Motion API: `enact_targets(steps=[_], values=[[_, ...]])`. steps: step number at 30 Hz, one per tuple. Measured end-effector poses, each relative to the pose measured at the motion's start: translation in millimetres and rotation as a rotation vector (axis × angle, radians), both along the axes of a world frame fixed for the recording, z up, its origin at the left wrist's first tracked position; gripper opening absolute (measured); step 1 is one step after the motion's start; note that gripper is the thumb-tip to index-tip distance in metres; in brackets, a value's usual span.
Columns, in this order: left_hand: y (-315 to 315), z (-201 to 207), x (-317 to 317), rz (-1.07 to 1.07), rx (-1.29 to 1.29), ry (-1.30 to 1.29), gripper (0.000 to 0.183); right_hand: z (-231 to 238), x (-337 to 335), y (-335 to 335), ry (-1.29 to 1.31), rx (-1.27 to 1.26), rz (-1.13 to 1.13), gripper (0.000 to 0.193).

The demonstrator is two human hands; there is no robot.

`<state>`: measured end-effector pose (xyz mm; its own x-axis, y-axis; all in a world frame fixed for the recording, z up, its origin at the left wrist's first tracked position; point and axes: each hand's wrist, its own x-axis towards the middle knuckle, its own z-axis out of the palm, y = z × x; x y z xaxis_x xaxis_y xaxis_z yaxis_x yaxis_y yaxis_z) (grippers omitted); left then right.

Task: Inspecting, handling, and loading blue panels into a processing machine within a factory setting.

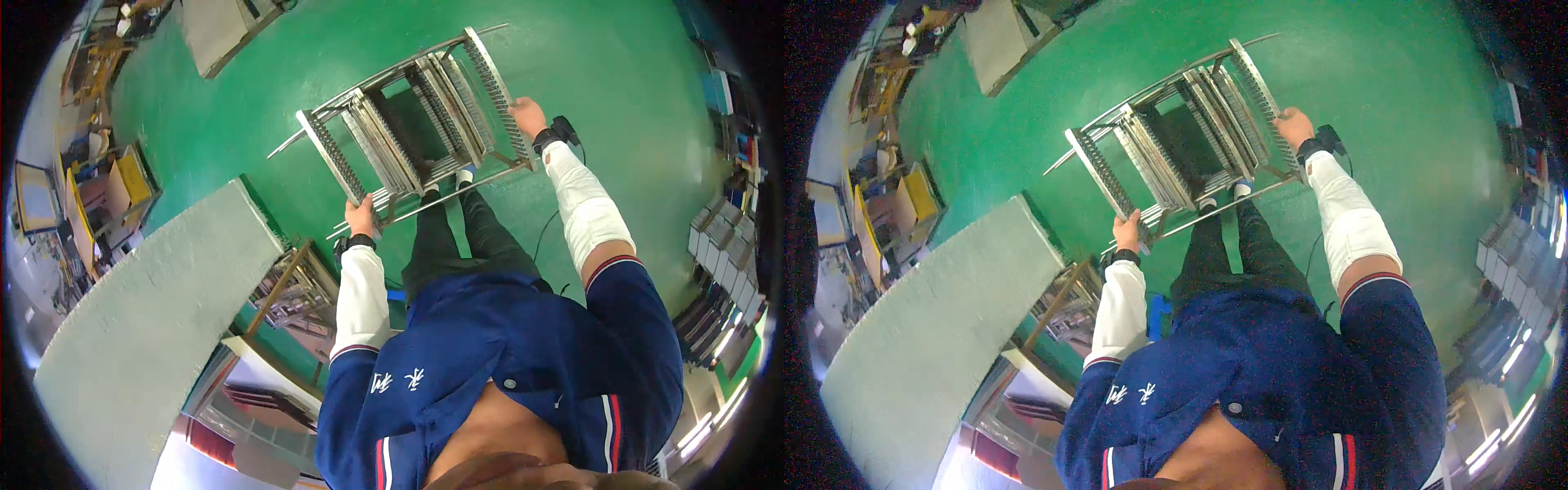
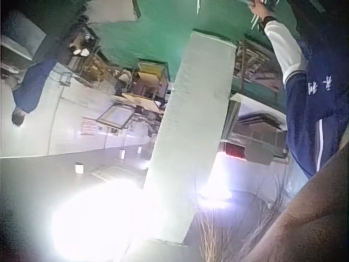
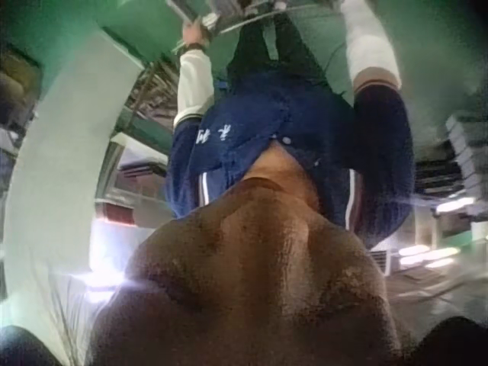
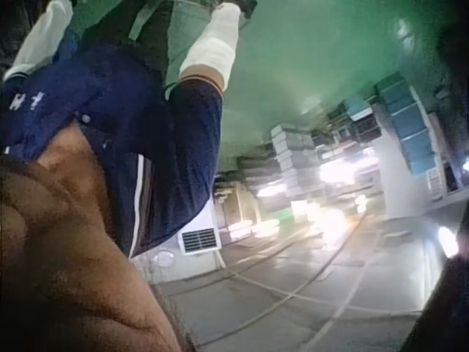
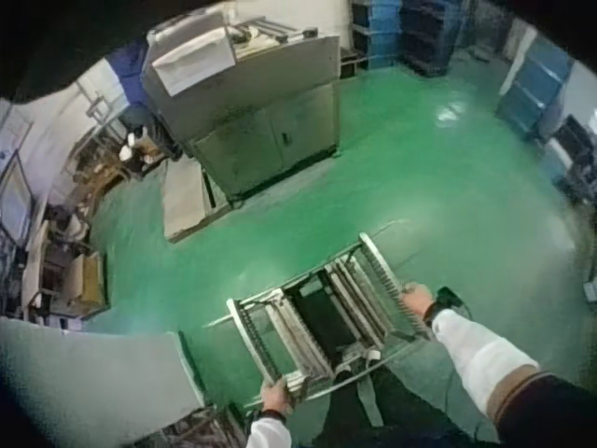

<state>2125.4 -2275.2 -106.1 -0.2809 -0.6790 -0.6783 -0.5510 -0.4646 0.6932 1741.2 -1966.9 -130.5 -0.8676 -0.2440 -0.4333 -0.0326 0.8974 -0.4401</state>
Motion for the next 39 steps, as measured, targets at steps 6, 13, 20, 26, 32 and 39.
enact_targets(steps=[6, 13, 20, 26, 32, 39], values=[[-18.8, -12.6, 10.0, -0.076, 0.035, 0.081, 0.051, 41.2, 33.6, 46.9, 0.03, 0.031, -0.08, 0.027], [-47.7, -27.4, 38.6, -0.257, 0.003, 0.056, 0.063, 38.4, 157.3, 138.3, 0.005, 0.12, 0.053, 0.024], [-50.6, -7.7, 28.5, -0.391, -0.165, -0.134, 0.06, 77.7, 314.4, 158.9, -0.31, 0.132, -0.004, 0.023], [-94.9, -66.9, 55.3, -0.899, -0.33, -0.07, 0.058, 58.0, 376.5, 163.0, -0.33, 0.142, -0.168, 0.027], [-54.4, -14.3, 45.1, -1.888, -0.966, -0.41, 0.035, 62.6, 382.5, 183.9, -0.065, -0.017, -0.114, 0.022], [-47.0, -74.0, 74.9, -0.804, -0.626, -0.216, 0.022, 74.7, 433.4, 235.1, -0.157, -0.334, -0.591, 0.021]])
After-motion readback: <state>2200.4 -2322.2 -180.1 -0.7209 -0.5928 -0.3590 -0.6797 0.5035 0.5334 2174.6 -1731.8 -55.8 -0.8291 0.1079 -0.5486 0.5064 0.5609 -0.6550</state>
